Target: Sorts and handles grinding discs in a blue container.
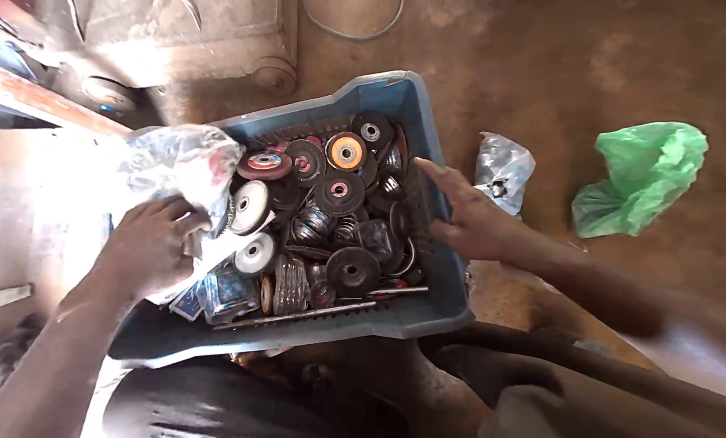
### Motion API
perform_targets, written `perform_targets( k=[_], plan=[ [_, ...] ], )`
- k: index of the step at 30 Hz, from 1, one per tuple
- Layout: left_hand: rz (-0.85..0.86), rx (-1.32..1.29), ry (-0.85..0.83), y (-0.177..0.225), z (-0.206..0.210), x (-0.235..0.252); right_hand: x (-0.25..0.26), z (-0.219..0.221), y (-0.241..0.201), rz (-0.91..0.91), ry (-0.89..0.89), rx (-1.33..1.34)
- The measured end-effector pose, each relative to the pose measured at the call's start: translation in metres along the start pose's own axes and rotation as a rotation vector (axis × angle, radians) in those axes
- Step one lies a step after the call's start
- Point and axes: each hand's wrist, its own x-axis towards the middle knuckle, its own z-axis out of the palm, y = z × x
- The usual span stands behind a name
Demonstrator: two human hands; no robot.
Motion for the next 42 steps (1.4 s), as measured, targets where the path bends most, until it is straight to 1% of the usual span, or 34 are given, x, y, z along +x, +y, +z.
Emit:
perform_targets(
  k=[2, 5, 8, 10, 12, 13, 14, 15, 16, 17, 18, 19, 20, 21, 23, 25, 27, 29, 30, 31, 32, 33, 35, 36, 38, 40, 42],
  plan=[
    [-0.042, -0.088, 0.044, -0.01, 0.021, -0.017, 0.0, 0.0, -0.003, 0.014, -0.008, 0.0],
    [-0.029, -0.154, 0.169, -0.003, 0.043, -0.021, 0.001, 0.001, -0.006, 0.019, -0.001, -0.013],
    [-0.029, -0.228, 0.174, 0.005, 0.039, -0.014, 0.001, 0.003, -0.005, 0.012, 0.013, -0.029],
    [0.005, -0.363, 0.219, 0.002, 0.035, -0.013, 0.001, 0.003, -0.003, -0.009, 0.028, -0.034],
    [0.038, -0.551, 0.397, -0.006, 0.03, -0.017, 0.003, 0.003, -0.001, -0.032, 0.036, -0.034],
    [0.037, -0.648, 0.516, -0.009, 0.025, -0.019, 0.003, 0.004, -0.001, -0.038, 0.042, -0.029],
    [0.006, -0.688, 0.647, -0.01, 0.02, -0.019, 0.003, 0.005, 0.001, -0.035, 0.045, -0.019],
    [-0.08, -0.643, 0.763, -0.012, 0.015, -0.018, 0.003, 0.005, 0.002, -0.023, 0.046, -0.009],
    [-0.208, -0.563, 0.836, -0.015, 0.01, -0.017, 0.002, 0.005, 0.003, -0.024, 0.054, -0.006],
    [-0.361, -0.492, 0.851, -0.019, 0.005, -0.016, 0.002, 0.005, 0.004, -0.034, 0.063, -0.01],
    [-0.535, -0.472, 0.805, -0.023, 0.001, -0.013, 0.001, 0.005, 0.004, -0.04, 0.065, -0.015],
    [-0.7, -0.519, 0.734, -0.028, -0.004, -0.009, 0.001, 0.005, 0.004, -0.042, 0.068, -0.019],
    [-0.823, -0.602, 0.671, -0.034, -0.006, -0.003, 0.001, 0.005, 0.005, -0.042, 0.072, -0.024],
    [-0.901, -0.702, 0.618, -0.041, -0.004, 0.002, 0.001, 0.006, 0.005, -0.046, 0.073, -0.029],
    [-0.965, -0.852, 0.529, -0.049, -0.002, 0.012, 0.001, 0.006, 0.005, -0.063, 0.087, -0.036],
    [-0.911, -0.894, 0.465, -0.045, -0.01, 0.022, 0.001, 0.005, 0.006, -0.064, 0.092, -0.038],
    [-0.845, -0.855, 0.352, -0.04, -0.014, 0.033, 0.0, 0.005, 0.006, -0.055, 0.087, -0.03],
    [-0.825, -0.826, 0.244, -0.038, -0.018, 0.042, 0.0, 0.004, 0.006, -0.045, 0.078, -0.017],
    [-0.825, -0.858, 0.233, -0.038, -0.02, 0.044, -0.001, 0.004, 0.005, -0.04, 0.077, -0.012],
    [-0.83, -0.927, 0.258, -0.038, -0.023, 0.044, -0.002, 0.004, 0.004, -0.033, 0.073, -0.018],
    [-0.837, -1.029, 0.324, -0.035, -0.028, 0.042, -0.003, 0.002, 0.002, -0.023, 0.068, -0.015],
    [-0.837, -1.141, 0.427, -0.031, -0.035, 0.038, -0.003, 0.002, 0.0, -0.016, 0.066, -0.011],
    [-0.775, -1.316, 0.67, -0.02, -0.057, 0.021, -0.003, 0.001, 0.0, 0.005, 0.054, -0.01],
    [-0.71, -1.351, 0.769, -0.016, -0.069, 0.011, -0.002, 0.0, 0.0, 0.021, 0.043, -0.013],
    [-0.565, -1.343, 0.92, -0.012, -0.091, -0.008, -0.002, 0.0, -0.003, 0.037, 0.025, -0.018],
    [-0.497, -1.317, 1.029, -0.016, -0.106, -0.02, -0.003, 0.0, -0.004, 0.028, 0.027, -0.032],
    [-0.43, -1.331, 1.089, -0.032, -0.113, -0.027, -0.002, 0.001, -0.002, 0.018, 0.04, -0.039]
  ],
)
